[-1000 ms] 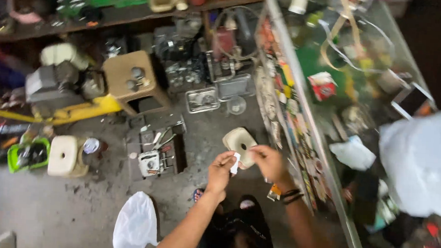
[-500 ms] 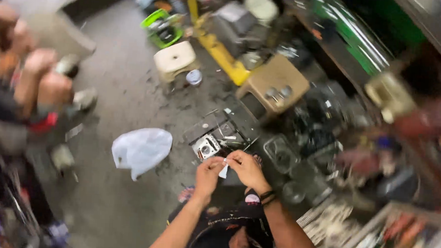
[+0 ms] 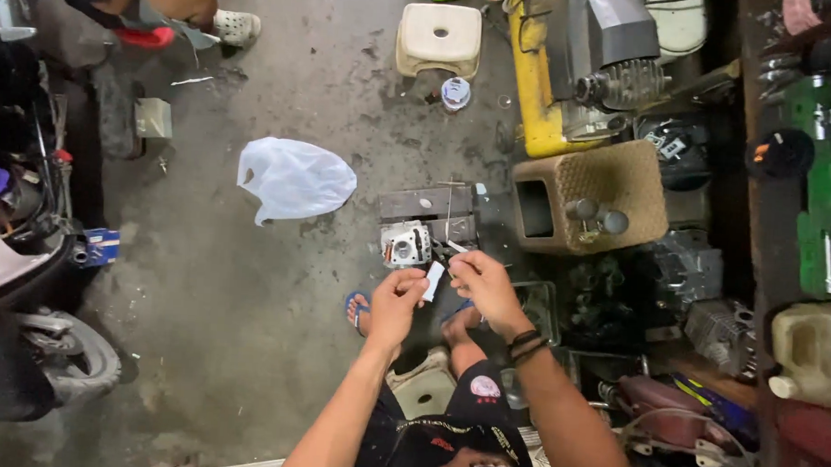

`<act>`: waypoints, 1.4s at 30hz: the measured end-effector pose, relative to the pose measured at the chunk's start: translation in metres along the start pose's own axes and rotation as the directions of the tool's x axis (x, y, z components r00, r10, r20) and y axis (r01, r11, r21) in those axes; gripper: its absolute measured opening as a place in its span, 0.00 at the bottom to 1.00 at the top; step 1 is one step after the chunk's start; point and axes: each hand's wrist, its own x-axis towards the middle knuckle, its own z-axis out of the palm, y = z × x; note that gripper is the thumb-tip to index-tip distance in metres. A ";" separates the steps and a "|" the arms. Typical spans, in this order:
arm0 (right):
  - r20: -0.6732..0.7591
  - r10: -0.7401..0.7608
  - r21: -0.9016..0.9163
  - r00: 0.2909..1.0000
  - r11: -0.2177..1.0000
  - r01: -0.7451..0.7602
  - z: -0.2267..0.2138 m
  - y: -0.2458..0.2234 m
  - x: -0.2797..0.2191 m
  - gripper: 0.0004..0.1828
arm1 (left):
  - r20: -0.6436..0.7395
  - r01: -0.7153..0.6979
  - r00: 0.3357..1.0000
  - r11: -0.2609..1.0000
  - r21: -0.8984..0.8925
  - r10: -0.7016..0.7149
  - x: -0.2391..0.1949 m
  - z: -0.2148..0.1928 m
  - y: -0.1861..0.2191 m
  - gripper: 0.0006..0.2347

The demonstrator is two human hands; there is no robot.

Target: Cutting a small piece of red tubing and applying it to a motorcycle engine cylinder head

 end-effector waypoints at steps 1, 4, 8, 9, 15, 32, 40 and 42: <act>-0.050 0.012 0.062 0.999 0.998 -0.009 0.002 0.001 0.003 0.16 | -0.028 -0.008 1.000 0.998 -0.065 0.006 0.004 -0.003 0.001 0.11; -0.130 0.014 0.063 0.991 0.998 -0.006 0.002 0.016 0.014 0.14 | -0.062 0.035 0.997 0.993 -0.114 -0.043 0.013 -0.020 0.009 0.11; -0.081 -0.002 0.011 0.997 1.000 0.003 0.026 0.008 0.001 0.18 | -0.084 0.002 0.996 0.994 -0.111 -0.011 0.010 -0.023 0.034 0.11; -0.019 -0.028 -0.022 0.999 0.999 0.028 0.035 0.007 -0.003 0.18 | -0.113 0.015 0.993 0.990 -0.139 -0.031 0.003 -0.020 0.044 0.11; 0.025 -0.102 -0.087 0.994 0.991 0.104 0.070 -0.009 -0.011 0.14 | -0.104 -0.018 0.995 0.971 -0.238 -0.007 -0.005 -0.016 0.051 0.11; -0.334 -0.098 0.052 0.937 0.991 0.122 -0.037 -0.022 -0.103 0.14 | 0.286 -0.082 0.954 0.996 -0.040 0.090 -0.061 0.090 0.070 0.10; -0.617 -0.052 0.223 0.785 0.946 0.237 -0.131 -0.009 -0.187 0.13 | 0.597 -0.109 0.803 0.984 0.139 0.005 -0.124 0.208 0.067 0.08; -0.651 -0.048 0.220 0.758 0.943 0.249 -0.146 0.011 -0.198 0.14 | 0.642 -0.135 0.766 0.970 0.202 -0.027 -0.131 0.224 0.056 0.06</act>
